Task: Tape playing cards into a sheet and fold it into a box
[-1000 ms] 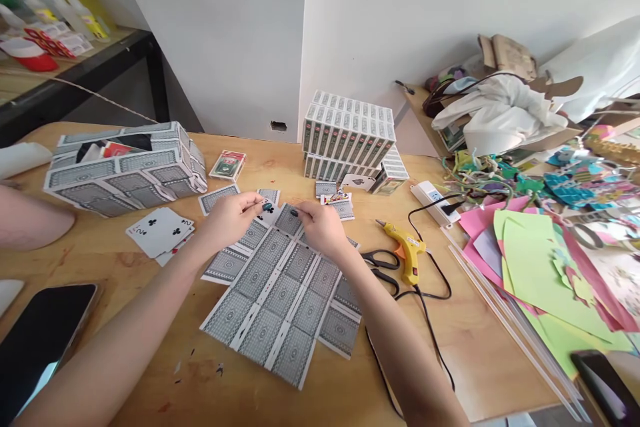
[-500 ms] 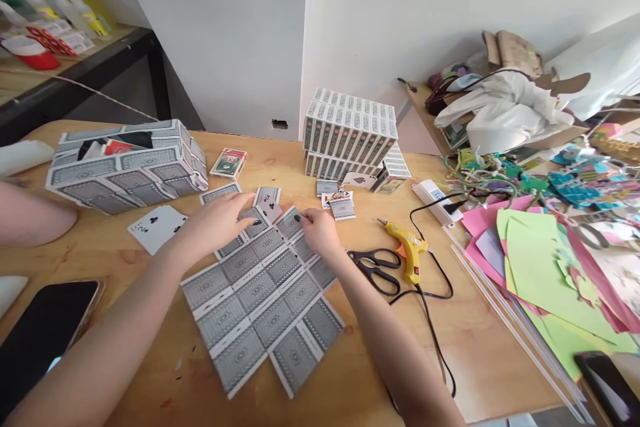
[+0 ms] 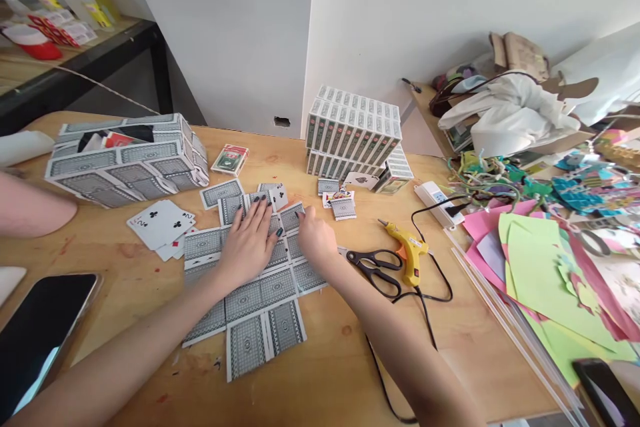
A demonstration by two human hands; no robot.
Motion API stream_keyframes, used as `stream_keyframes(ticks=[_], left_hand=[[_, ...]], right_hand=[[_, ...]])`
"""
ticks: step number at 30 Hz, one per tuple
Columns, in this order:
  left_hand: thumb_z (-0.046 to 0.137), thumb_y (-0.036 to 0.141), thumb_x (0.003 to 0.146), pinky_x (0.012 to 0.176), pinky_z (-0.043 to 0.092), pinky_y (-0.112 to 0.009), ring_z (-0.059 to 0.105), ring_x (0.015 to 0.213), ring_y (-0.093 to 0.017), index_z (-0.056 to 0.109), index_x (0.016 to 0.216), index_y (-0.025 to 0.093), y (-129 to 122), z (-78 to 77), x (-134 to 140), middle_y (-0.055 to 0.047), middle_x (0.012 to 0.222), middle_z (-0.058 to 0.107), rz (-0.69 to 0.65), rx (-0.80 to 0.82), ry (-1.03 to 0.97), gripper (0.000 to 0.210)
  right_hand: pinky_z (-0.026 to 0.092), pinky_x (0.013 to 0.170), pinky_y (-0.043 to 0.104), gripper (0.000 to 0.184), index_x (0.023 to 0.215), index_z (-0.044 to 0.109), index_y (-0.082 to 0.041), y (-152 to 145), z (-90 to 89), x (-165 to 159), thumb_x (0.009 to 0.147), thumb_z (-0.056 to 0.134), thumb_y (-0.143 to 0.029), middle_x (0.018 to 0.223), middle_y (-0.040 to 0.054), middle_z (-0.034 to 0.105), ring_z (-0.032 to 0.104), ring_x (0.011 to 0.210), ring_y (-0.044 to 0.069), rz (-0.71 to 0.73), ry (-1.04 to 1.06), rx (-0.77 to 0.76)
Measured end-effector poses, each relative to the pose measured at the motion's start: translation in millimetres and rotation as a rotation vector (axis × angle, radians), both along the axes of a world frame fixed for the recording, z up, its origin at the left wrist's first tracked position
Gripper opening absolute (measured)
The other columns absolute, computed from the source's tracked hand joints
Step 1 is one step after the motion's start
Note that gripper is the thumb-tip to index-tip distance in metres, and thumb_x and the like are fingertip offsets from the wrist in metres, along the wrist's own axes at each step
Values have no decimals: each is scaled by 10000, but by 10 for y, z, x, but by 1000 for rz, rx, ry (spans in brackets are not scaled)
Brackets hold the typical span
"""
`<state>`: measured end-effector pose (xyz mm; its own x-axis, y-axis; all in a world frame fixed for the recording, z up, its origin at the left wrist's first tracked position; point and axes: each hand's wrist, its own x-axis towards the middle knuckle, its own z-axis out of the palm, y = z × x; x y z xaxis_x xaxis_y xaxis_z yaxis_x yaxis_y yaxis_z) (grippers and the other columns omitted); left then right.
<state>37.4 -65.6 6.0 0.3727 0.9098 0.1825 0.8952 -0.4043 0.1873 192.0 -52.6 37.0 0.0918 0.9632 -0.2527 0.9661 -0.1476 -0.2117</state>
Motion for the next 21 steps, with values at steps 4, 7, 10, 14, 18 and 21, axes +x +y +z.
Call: stream_keyframes(ticks=[4,7,10,14,18,21], left_hand=[[282,349,911,1132,113,-473,201,1383,-271,326,1388,45,5,18,5,-159,1477,273,-1,2,4,567],[291,349,909,1133,114,-474,205,1382,-276,327,1387,39,4,16,9,-164,1477,271,-5,2,-1,571],[288,353,910,1135,105,-468,207,1381,-279,333,1383,32,7,18,6,-165,1478,268,-3,3,-1,573],[276,362,913,1135,104,-466,199,1383,-280,334,1383,31,11,28,1,-162,1482,264,-5,-6,5,577],[288,361,909,1134,113,-472,195,1385,-277,328,1391,57,-6,26,8,-149,1479,281,-7,-14,-10,571],[332,337,897,1126,150,-477,226,1373,-285,366,1371,83,0,33,5,-144,1467,316,0,-22,-53,539]], right_hand=[[405,606,296,334,1077,433,-167,18,-17,36,967,191,-370,801,121,671,664,749,248,18,20,4],[402,613,288,325,1082,436,-171,23,-21,46,967,205,-369,796,114,675,661,742,233,16,24,5],[395,603,280,317,1076,441,-170,21,-37,49,966,214,-363,790,109,674,659,737,227,7,14,14],[380,578,284,325,1053,452,-162,14,-67,56,966,202,-350,790,118,668,656,733,240,-12,-11,39],[363,567,277,312,1030,469,-165,22,-85,90,962,225,-346,761,104,660,644,705,236,-16,6,45],[358,582,261,263,990,490,-175,40,-109,159,947,282,-329,747,80,648,624,698,213,7,117,84]])
